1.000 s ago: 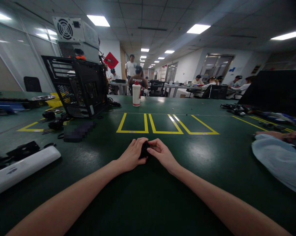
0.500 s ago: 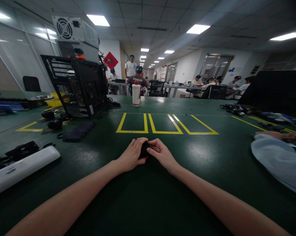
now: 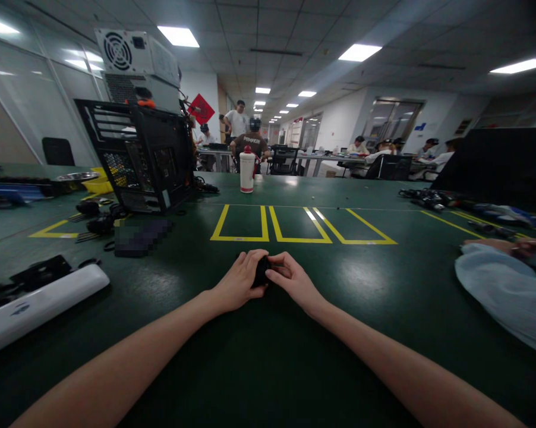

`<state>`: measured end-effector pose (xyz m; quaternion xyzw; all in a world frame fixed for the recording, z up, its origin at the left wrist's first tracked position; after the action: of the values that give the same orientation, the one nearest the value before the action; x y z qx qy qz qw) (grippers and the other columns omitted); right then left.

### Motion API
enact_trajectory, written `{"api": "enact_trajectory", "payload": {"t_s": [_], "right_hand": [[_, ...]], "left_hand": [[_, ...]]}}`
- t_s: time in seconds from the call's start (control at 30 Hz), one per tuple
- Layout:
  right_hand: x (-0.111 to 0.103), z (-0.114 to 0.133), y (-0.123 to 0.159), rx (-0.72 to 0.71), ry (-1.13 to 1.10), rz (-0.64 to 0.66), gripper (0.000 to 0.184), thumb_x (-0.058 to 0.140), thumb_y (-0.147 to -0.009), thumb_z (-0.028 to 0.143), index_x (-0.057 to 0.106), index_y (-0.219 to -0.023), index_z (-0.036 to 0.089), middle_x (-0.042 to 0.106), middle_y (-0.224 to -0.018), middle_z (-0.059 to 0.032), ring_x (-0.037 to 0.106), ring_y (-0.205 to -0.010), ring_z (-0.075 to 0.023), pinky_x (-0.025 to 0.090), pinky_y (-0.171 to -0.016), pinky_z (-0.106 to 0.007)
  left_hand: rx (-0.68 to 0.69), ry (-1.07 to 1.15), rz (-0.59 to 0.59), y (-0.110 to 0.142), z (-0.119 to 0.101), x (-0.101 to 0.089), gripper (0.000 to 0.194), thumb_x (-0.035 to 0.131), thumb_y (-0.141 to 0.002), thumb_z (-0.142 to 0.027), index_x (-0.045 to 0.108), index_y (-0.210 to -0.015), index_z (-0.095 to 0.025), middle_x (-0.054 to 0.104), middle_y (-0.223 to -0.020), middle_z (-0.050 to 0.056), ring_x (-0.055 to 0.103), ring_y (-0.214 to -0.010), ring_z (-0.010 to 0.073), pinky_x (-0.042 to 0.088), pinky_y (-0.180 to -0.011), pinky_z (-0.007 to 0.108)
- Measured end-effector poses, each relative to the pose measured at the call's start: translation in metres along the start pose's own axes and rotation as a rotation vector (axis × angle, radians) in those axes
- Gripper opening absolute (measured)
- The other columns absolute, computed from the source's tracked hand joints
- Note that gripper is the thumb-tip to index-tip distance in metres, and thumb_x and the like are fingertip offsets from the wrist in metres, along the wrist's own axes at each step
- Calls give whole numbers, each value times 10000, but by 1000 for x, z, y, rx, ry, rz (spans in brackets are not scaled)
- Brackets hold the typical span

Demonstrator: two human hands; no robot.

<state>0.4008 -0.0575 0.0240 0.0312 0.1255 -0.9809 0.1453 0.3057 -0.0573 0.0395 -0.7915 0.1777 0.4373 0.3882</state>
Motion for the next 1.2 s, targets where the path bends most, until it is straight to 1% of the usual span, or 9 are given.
{"api": "enact_trajectory", "payload": {"t_s": [0.07,0.27,0.43,0.63,0.73,0.83,0.97,1.13,1.2], "right_hand": [[-2,-1,-2,-8,10,-21,199,538,-741,255,499,-931,214,540,-987,-19,519,-978,-164,410,-878,-358],[-2,-7,-4,61,46,-2,294,533,-743,244,480,-1031,217,526,-1068,-42,506,-1019,-174,393,-902,-375],[2,1,0,12,5,41,307,585,-699,207,477,-986,218,527,-1036,-28,508,-1012,-174,424,-868,-354],[-1,-2,-4,-20,-11,-16,187,545,-736,254,509,-915,212,554,-942,-12,540,-928,-150,425,-857,-341],[-3,-6,-6,10,0,-27,253,544,-734,247,498,-981,212,549,-999,-29,530,-963,-160,413,-878,-353],[-1,-7,-5,60,-3,2,288,547,-728,232,492,-1010,204,544,-1038,-43,526,-988,-172,406,-890,-370],[2,-2,-1,23,-46,45,313,598,-680,195,485,-972,212,539,-1022,-26,531,-980,-173,430,-860,-359],[-2,-1,-2,-10,-18,3,202,566,-717,235,503,-907,206,549,-952,-10,539,-951,-162,415,-875,-356],[-2,1,-3,-14,12,-4,198,556,-725,233,507,-915,206,549,-963,-13,530,-967,-163,401,-894,-359]], "left_hand": [[-1,4,-3,0,0,0,636,578,-684,-213,222,-1211,-206,386,-1174,81,401,-1045,244,358,-877,427],[-13,11,9,0,0,0,640,581,-680,-209,223,-1211,-204,380,-1178,82,404,-1028,242,370,-863,420],[-13,20,22,1,0,-1,635,575,-686,-214,222,-1214,-208,375,-1183,78,401,-1033,244,373,-862,422],[10,6,-8,0,-1,-1,623,572,-686,-203,228,-1206,-199,387,-1169,86,409,-1028,245,354,-879,433],[9,9,-9,0,-2,-1,616,573,-681,-194,237,-1198,-195,392,-1163,86,419,-1006,240,366,-865,422],[4,15,-6,0,-2,-2,626,577,-678,-196,233,-1202,-198,390,-1167,86,417,-1006,239,369,-859,420],[-1,23,2,0,-1,-1,631,576,-680,-202,228,-1207,-208,390,-1171,84,413,-1028,242,371,-854,421],[-14,24,-7,1,1,0,629,578,-685,-227,229,-1207,-224,392,-1172,81,419,-1035,250,382,-838,433],[-16,25,0,1,0,0,627,577,-685,-223,230,-1208,-225,393,-1169,80,423,-1026,248,386,-835,431]]}}
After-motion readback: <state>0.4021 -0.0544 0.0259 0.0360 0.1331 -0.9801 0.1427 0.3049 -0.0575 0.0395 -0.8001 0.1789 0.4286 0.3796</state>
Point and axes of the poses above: each hand's wrist, its own y-axis away from the middle knuckle, its own x-axis out of the palm, z = x × y, the point moved 8 cm from there along -y, towards the middle knuckle
